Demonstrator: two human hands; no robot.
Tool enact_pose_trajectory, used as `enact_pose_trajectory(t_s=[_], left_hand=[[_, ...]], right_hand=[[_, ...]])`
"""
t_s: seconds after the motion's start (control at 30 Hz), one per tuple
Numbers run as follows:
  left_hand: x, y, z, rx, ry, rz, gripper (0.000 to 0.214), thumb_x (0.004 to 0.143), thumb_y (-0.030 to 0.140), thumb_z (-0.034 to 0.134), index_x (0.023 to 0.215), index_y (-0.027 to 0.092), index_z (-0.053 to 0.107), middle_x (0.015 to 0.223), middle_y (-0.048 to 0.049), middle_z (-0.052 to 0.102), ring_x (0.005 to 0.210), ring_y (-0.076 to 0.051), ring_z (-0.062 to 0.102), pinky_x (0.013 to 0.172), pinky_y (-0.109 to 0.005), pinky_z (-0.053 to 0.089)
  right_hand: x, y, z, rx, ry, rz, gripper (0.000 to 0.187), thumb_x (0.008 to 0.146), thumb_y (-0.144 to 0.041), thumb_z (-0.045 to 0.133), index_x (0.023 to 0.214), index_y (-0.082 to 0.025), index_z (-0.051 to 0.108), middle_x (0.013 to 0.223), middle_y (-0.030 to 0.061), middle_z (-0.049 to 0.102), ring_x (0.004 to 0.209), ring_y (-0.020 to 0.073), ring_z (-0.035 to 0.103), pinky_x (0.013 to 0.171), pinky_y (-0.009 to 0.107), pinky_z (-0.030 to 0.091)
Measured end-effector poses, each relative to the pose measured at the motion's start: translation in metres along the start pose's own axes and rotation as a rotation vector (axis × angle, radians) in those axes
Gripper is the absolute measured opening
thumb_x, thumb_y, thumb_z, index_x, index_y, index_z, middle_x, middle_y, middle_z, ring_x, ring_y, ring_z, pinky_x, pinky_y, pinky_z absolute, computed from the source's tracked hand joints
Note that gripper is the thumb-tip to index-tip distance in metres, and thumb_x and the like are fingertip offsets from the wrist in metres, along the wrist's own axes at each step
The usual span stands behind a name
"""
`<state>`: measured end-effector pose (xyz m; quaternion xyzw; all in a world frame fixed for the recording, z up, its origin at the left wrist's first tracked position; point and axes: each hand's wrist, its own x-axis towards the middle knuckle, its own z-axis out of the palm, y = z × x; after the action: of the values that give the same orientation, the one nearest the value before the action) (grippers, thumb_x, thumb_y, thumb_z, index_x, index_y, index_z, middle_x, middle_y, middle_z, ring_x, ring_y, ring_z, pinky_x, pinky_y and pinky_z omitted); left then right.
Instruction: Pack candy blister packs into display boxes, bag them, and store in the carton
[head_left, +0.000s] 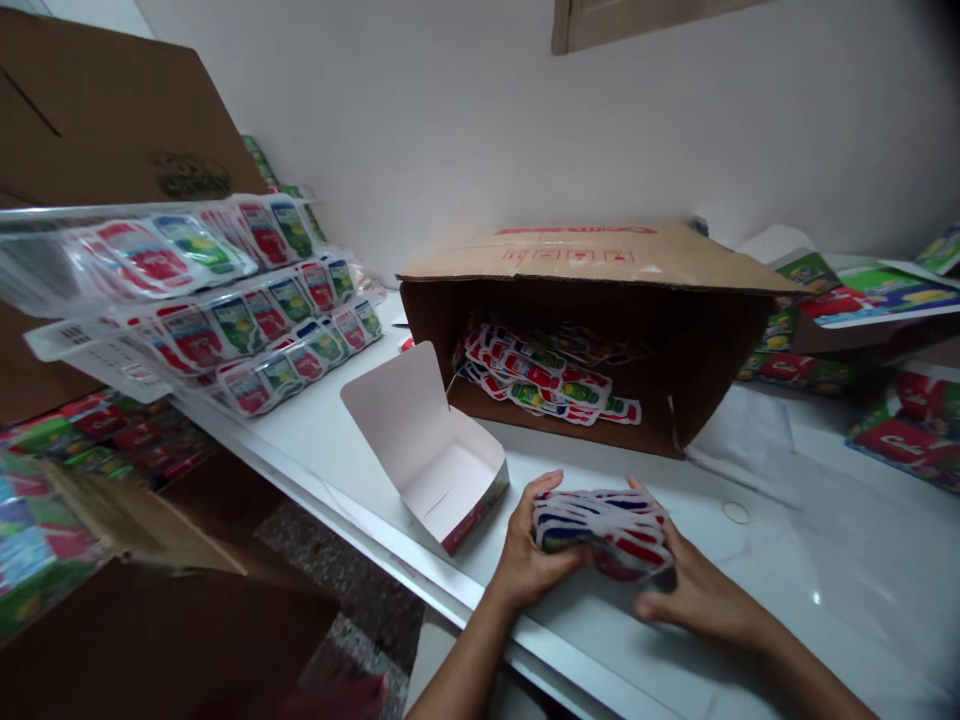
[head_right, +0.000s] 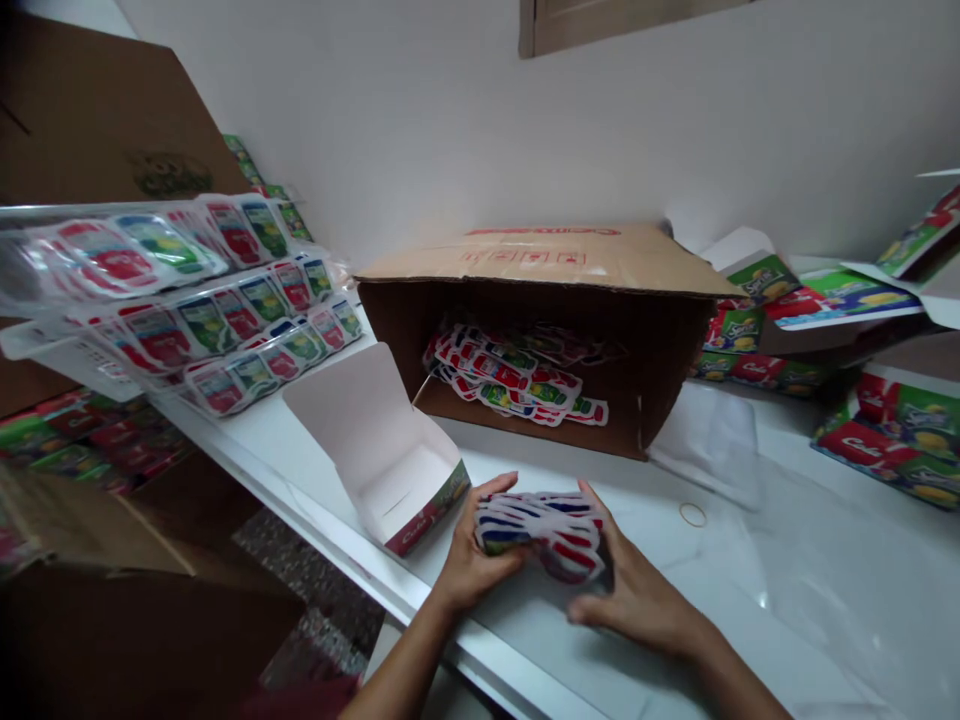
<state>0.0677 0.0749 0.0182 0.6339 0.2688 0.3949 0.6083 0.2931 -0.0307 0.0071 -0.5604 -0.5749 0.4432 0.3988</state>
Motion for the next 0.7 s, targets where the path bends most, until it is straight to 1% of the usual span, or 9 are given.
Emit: enact_pose_trajectory(t_s=[0.1, 0.13, 0.17, 0.27, 0.33, 0.43, 0.53, 0.63, 0.7], left_hand=[[-0.002, -0.001, -0.001, -0.058, -0.072, -0.076, 0.129, 0.047, 0.015, 0.090, 0.149, 0.029, 0.013, 0.136, -0.0131, 0.050, 0.116, -0.028, 0.057, 0.100, -0.041, 0.046], [-0.002, 0.000, -0.002, -0.062, -0.084, -0.109, 0.127, 0.047, 0.014, 0.090, 0.149, 0.027, 0.014, 0.133, -0.0126, 0.053, 0.114, -0.028, 0.059, 0.099, -0.041, 0.047], [-0.002, 0.002, -0.001, -0.050, -0.092, -0.129, 0.115, 0.051, 0.013, 0.088, 0.146, 0.024, 0.024, 0.129, -0.0119, 0.058, 0.111, -0.027, 0.061, 0.097, -0.040, 0.049], [-0.002, 0.009, 0.000, 0.036, -0.095, -0.084, 0.064, 0.062, 0.010, 0.076, 0.121, 0.015, 0.054, 0.114, -0.0103, 0.067, 0.103, -0.026, 0.065, 0.092, -0.037, 0.051], [-0.002, 0.015, 0.000, 0.089, -0.070, -0.020, 0.059, 0.062, 0.007, 0.073, 0.118, 0.015, 0.056, 0.118, -0.0111, 0.066, 0.104, -0.027, 0.065, 0.092, -0.037, 0.052], [-0.002, 0.018, -0.003, 0.108, -0.074, -0.017, 0.074, 0.057, 0.008, 0.077, 0.125, 0.016, 0.051, 0.125, -0.0121, 0.063, 0.110, -0.029, 0.063, 0.095, -0.039, 0.051], [-0.001, 0.015, -0.008, 0.137, -0.068, -0.063, 0.089, 0.056, 0.011, 0.081, 0.135, 0.021, 0.041, 0.118, -0.0098, 0.067, 0.107, -0.030, 0.065, 0.098, -0.044, 0.049], [0.001, 0.011, -0.012, 0.165, -0.030, -0.021, 0.077, 0.059, 0.012, 0.077, 0.130, 0.021, 0.049, 0.120, -0.0087, 0.066, 0.113, -0.030, 0.062, 0.112, -0.050, 0.034], [0.002, 0.009, -0.013, 0.130, -0.036, 0.010, 0.071, 0.057, 0.011, 0.077, 0.124, 0.019, 0.055, 0.132, -0.0104, 0.059, 0.122, -0.032, 0.055, 0.113, -0.048, 0.033]], right_hand=[[0.005, -0.004, 0.012, -0.040, 0.070, 0.000, 0.108, 0.078, -0.045, 0.069, 0.154, -0.023, -0.005, 0.145, 0.0149, 0.046, 0.129, 0.0306, 0.047, 0.107, 0.048, 0.037], [0.009, -0.005, 0.015, -0.034, 0.084, -0.021, 0.103, 0.080, -0.043, 0.068, 0.154, -0.023, 0.000, 0.141, 0.0146, 0.050, 0.126, 0.0303, 0.051, 0.105, 0.047, 0.040], [0.013, -0.005, 0.016, -0.039, 0.099, -0.045, 0.095, 0.081, -0.040, 0.067, 0.154, -0.024, 0.009, 0.138, 0.0139, 0.053, 0.123, 0.0301, 0.053, 0.104, 0.047, 0.042], [0.024, -0.003, 0.016, -0.112, 0.106, -0.149, 0.062, 0.081, -0.034, 0.067, 0.140, -0.024, 0.048, 0.134, 0.0131, 0.057, 0.121, 0.0308, 0.054, 0.104, 0.046, 0.042], [0.030, -0.003, 0.014, -0.114, 0.091, -0.190, 0.045, 0.082, -0.031, 0.066, 0.126, -0.023, 0.060, 0.131, 0.0132, 0.058, 0.116, 0.0306, 0.056, 0.102, 0.046, 0.044], [0.034, -0.006, 0.014, -0.046, 0.064, -0.162, 0.045, 0.083, -0.029, 0.065, 0.126, -0.023, 0.059, 0.129, 0.0129, 0.060, 0.104, 0.0281, 0.063, 0.096, 0.043, 0.050], [0.038, -0.010, 0.015, -0.030, 0.041, -0.146, 0.047, 0.084, -0.030, 0.064, 0.129, -0.023, 0.057, 0.131, 0.0124, 0.059, 0.105, 0.0282, 0.063, 0.096, 0.043, 0.050], [0.044, -0.010, 0.016, -0.057, 0.031, -0.180, 0.042, 0.083, -0.030, 0.065, 0.124, -0.022, 0.061, 0.131, 0.0127, 0.059, 0.115, 0.0301, 0.058, 0.101, 0.044, 0.046], [0.048, -0.007, 0.017, -0.040, 0.030, -0.180, 0.046, 0.080, -0.030, 0.069, 0.125, -0.021, 0.060, 0.131, 0.0133, 0.059, 0.118, 0.0302, 0.056, 0.103, 0.045, 0.044]])
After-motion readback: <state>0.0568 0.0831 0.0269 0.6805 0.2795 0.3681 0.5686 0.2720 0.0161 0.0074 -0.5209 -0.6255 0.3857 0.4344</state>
